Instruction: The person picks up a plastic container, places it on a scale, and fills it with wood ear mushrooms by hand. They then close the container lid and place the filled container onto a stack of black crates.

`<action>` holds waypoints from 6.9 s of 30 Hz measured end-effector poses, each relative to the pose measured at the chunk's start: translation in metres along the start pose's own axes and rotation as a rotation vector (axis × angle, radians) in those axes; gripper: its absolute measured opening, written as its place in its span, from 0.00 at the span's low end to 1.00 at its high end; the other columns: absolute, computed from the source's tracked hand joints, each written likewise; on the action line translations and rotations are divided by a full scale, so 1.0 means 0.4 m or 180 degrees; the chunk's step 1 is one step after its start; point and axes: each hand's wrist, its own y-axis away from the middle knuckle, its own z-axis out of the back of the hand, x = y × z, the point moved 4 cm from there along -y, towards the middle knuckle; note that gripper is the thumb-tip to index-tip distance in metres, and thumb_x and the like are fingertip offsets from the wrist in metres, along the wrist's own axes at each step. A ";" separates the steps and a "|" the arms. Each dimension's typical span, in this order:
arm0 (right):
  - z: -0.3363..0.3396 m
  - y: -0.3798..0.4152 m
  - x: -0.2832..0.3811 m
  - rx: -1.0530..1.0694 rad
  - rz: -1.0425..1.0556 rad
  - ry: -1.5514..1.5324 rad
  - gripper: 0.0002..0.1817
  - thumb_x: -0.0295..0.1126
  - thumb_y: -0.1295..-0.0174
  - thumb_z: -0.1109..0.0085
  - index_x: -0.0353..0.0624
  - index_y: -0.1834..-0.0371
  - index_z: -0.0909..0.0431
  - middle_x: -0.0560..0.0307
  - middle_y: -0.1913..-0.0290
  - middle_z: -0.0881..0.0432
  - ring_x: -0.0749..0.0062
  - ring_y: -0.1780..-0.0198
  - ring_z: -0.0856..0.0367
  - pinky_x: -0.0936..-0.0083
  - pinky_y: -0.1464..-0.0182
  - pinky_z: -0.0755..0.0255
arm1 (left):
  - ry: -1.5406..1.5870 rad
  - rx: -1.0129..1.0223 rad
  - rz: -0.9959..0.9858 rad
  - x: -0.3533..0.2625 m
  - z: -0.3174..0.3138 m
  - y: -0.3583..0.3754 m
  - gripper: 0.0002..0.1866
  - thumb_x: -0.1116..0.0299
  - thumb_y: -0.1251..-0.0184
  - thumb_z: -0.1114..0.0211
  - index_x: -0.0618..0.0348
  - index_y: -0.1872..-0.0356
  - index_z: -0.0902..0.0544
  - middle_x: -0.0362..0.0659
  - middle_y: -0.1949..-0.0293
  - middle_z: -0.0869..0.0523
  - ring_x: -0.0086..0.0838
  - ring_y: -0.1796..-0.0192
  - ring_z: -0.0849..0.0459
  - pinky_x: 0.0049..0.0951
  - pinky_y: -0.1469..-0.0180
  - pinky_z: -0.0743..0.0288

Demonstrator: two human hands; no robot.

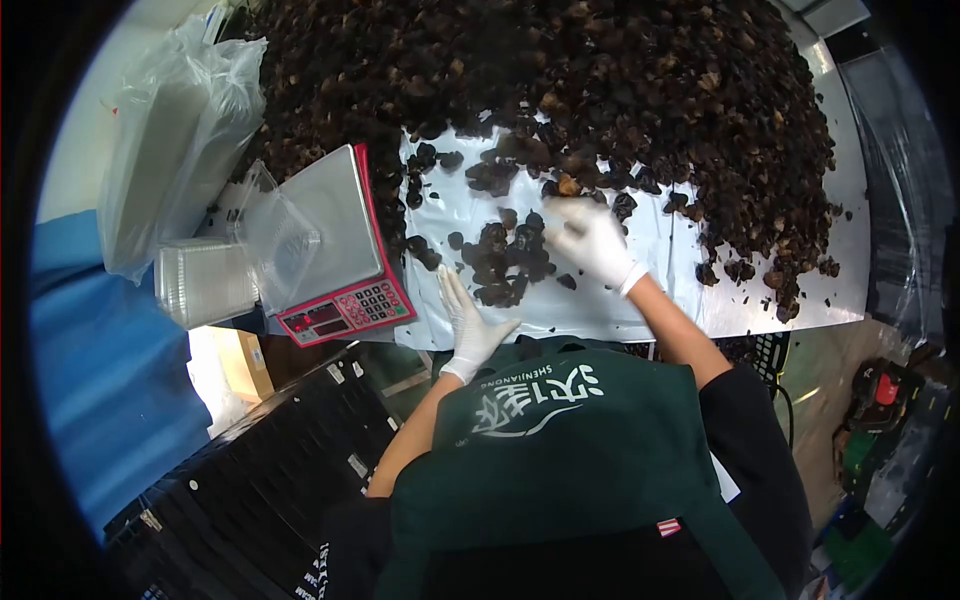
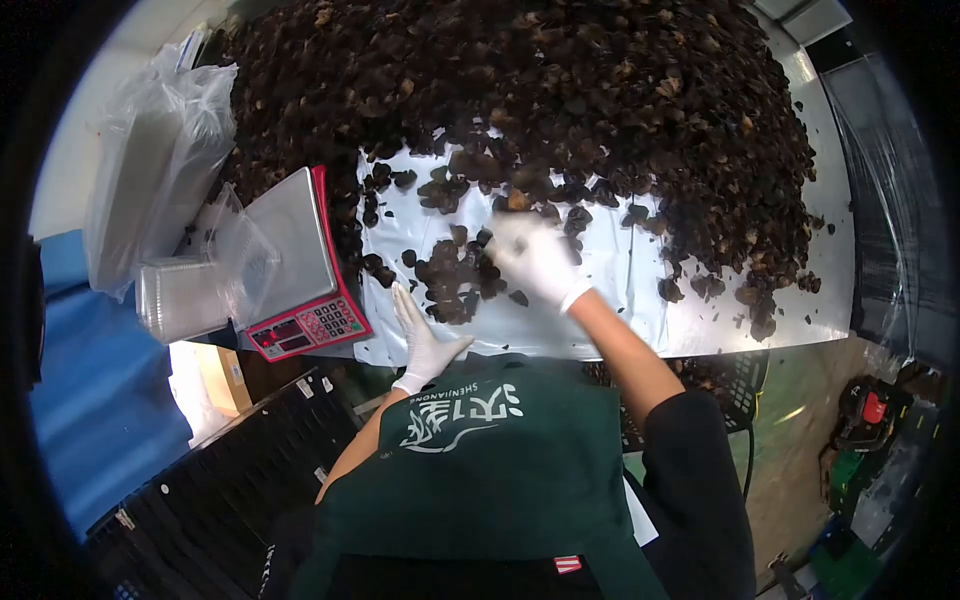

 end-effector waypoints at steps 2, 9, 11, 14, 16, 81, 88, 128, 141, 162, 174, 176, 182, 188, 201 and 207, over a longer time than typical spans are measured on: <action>0.115 -0.071 -0.039 -0.1020 -0.0184 0.0170 0.20 0.30 0.41 0.36 0.39 0.44 0.19 0.44 0.42 0.18 0.53 0.42 0.20 0.67 0.38 0.27 | 0.0107 0.0041 0.0051 0.000 0.002 0.002 0.75 0.60 0.63 0.15 0.69 0.24 0.68 0.66 0.23 0.64 0.57 0.20 0.66 0.49 0.21 0.69; 0.094 -0.095 -0.121 -0.1466 0.0049 0.1433 0.23 0.33 0.43 0.32 0.40 0.44 0.19 0.45 0.44 0.19 0.51 0.41 0.24 0.61 0.37 0.31 | 0.0180 -0.0076 -0.0041 0.010 0.007 0.006 0.74 0.61 0.63 0.15 0.69 0.23 0.67 0.66 0.22 0.63 0.57 0.20 0.64 0.48 0.21 0.66; 0.043 -0.059 -0.113 -0.1350 0.0103 0.1370 0.21 0.34 0.44 0.30 0.44 0.46 0.17 0.49 0.48 0.17 0.53 0.48 0.21 0.62 0.43 0.28 | 0.0196 -0.0065 -0.0011 0.013 0.009 0.005 0.74 0.61 0.63 0.15 0.69 0.23 0.67 0.66 0.23 0.63 0.57 0.20 0.63 0.48 0.21 0.65; -0.033 -0.032 -0.098 -0.0945 -0.0112 0.1397 0.19 0.38 0.43 0.33 0.48 0.48 0.17 0.54 0.55 0.17 0.58 0.49 0.22 0.63 0.44 0.34 | 0.0169 -0.0024 0.0010 0.016 0.007 0.008 0.74 0.61 0.62 0.15 0.68 0.23 0.66 0.65 0.22 0.63 0.57 0.20 0.63 0.47 0.21 0.64; -0.051 -0.030 -0.102 -0.0783 -0.0086 0.1228 0.17 0.36 0.46 0.33 0.49 0.51 0.16 0.55 0.58 0.16 0.58 0.53 0.20 0.63 0.45 0.34 | 0.0131 -0.0013 -0.0036 0.016 0.005 0.009 0.74 0.62 0.63 0.15 0.69 0.23 0.67 0.65 0.22 0.64 0.56 0.20 0.64 0.45 0.20 0.63; 0.246 0.108 -0.067 0.0701 -0.1974 -0.1670 0.16 0.34 0.36 0.39 0.39 0.48 0.17 0.63 0.68 0.16 0.84 0.75 0.23 0.84 0.71 0.31 | -0.0019 0.0079 -0.0048 0.023 0.001 0.007 0.71 0.56 0.61 0.16 0.70 0.23 0.61 0.63 0.22 0.56 0.54 0.19 0.61 0.50 0.21 0.67; 0.541 0.588 -0.394 0.1310 -0.2830 0.2260 0.27 0.51 0.48 0.31 0.35 0.58 0.16 0.52 0.69 0.14 0.63 0.66 0.16 0.70 0.59 0.23 | 0.0026 0.0099 -0.0113 0.020 0.001 0.000 0.71 0.56 0.60 0.16 0.70 0.23 0.62 0.64 0.22 0.56 0.55 0.19 0.61 0.49 0.21 0.68; 0.212 0.040 -0.099 -0.0589 -0.1404 0.0427 0.39 0.45 0.41 0.33 0.37 0.29 0.32 0.43 0.30 0.28 0.57 0.32 0.26 0.67 0.31 0.34 | -0.0111 0.0159 -0.0261 0.033 -0.008 0.004 0.70 0.55 0.60 0.17 0.67 0.22 0.60 0.62 0.22 0.54 0.54 0.19 0.60 0.50 0.21 0.68; -0.345 0.020 0.102 0.1245 0.1322 0.1765 0.33 0.50 0.41 0.38 0.48 0.34 0.27 0.52 0.32 0.28 0.34 0.24 0.47 0.37 0.25 0.55 | 0.0051 -0.0195 -0.0253 0.047 -0.019 0.008 0.73 0.56 0.65 0.15 0.68 0.23 0.60 0.66 0.24 0.53 0.58 0.21 0.56 0.53 0.21 0.63; 0.047 -0.056 -0.158 -0.0564 -0.1229 0.0075 0.11 0.33 0.39 0.36 0.42 0.57 0.14 0.53 0.64 0.13 0.61 0.61 0.15 0.70 0.53 0.23 | -0.0059 -0.0162 -0.0294 0.031 -0.006 0.004 0.71 0.54 0.61 0.16 0.68 0.23 0.60 0.64 0.23 0.53 0.56 0.20 0.56 0.52 0.21 0.63; 0.102 0.038 -0.145 -0.0459 -0.1604 -0.2183 0.10 0.28 0.33 0.39 0.37 0.53 0.16 0.67 0.66 0.17 0.88 0.71 0.26 0.88 0.68 0.33 | -0.0065 -0.0109 -0.0308 0.025 -0.002 0.005 0.70 0.54 0.62 0.16 0.68 0.23 0.59 0.64 0.23 0.53 0.54 0.20 0.56 0.52 0.21 0.63; 0.139 0.066 -0.124 -0.0311 -0.1572 -0.2173 0.10 0.30 0.33 0.40 0.36 0.54 0.16 0.67 0.65 0.17 0.88 0.70 0.26 0.87 0.67 0.32 | -0.0069 -0.0113 -0.0299 0.023 -0.003 0.005 0.70 0.55 0.62 0.16 0.68 0.23 0.59 0.64 0.23 0.53 0.54 0.20 0.56 0.52 0.21 0.63; 0.506 0.370 -0.327 0.1335 -0.1841 0.3093 0.15 0.40 0.46 0.31 0.35 0.69 0.14 0.44 0.72 0.14 0.61 0.67 0.12 0.69 0.64 0.21 | -0.0051 -0.0109 -0.0293 0.018 0.004 0.004 0.70 0.55 0.62 0.16 0.67 0.23 0.58 0.63 0.23 0.52 0.54 0.20 0.56 0.52 0.21 0.64; 0.443 0.341 -0.214 -0.1026 -0.1813 0.1301 0.27 0.36 0.43 0.33 0.38 0.39 0.22 0.41 0.51 0.14 0.59 0.52 0.13 0.70 0.48 0.22 | -0.0064 -0.0121 -0.0366 0.017 0.001 0.004 0.70 0.56 0.62 0.16 0.68 0.23 0.58 0.63 0.23 0.52 0.54 0.20 0.56 0.53 0.21 0.64; -0.004 0.018 -0.030 -0.0618 -0.0519 -0.0135 0.24 0.31 0.36 0.40 0.45 0.36 0.23 0.51 0.44 0.16 0.67 0.52 0.16 0.74 0.47 0.24 | 0.0217 -0.0397 -0.0018 0.062 0.052 0.048 0.66 0.67 0.60 0.17 0.66 0.23 0.56 0.63 0.25 0.48 0.55 0.23 0.47 0.43 0.23 0.50; 0.291 0.270 -0.210 -0.1027 -0.1955 0.1920 0.39 0.36 0.46 0.28 0.41 0.30 0.32 0.40 0.47 0.22 0.54 0.51 0.18 0.63 0.47 0.23 | 0.0166 -0.0155 0.0001 0.072 0.042 0.073 0.64 0.69 0.60 0.17 0.63 0.22 0.53 0.60 0.34 0.36 0.54 0.33 0.32 0.42 0.33 0.33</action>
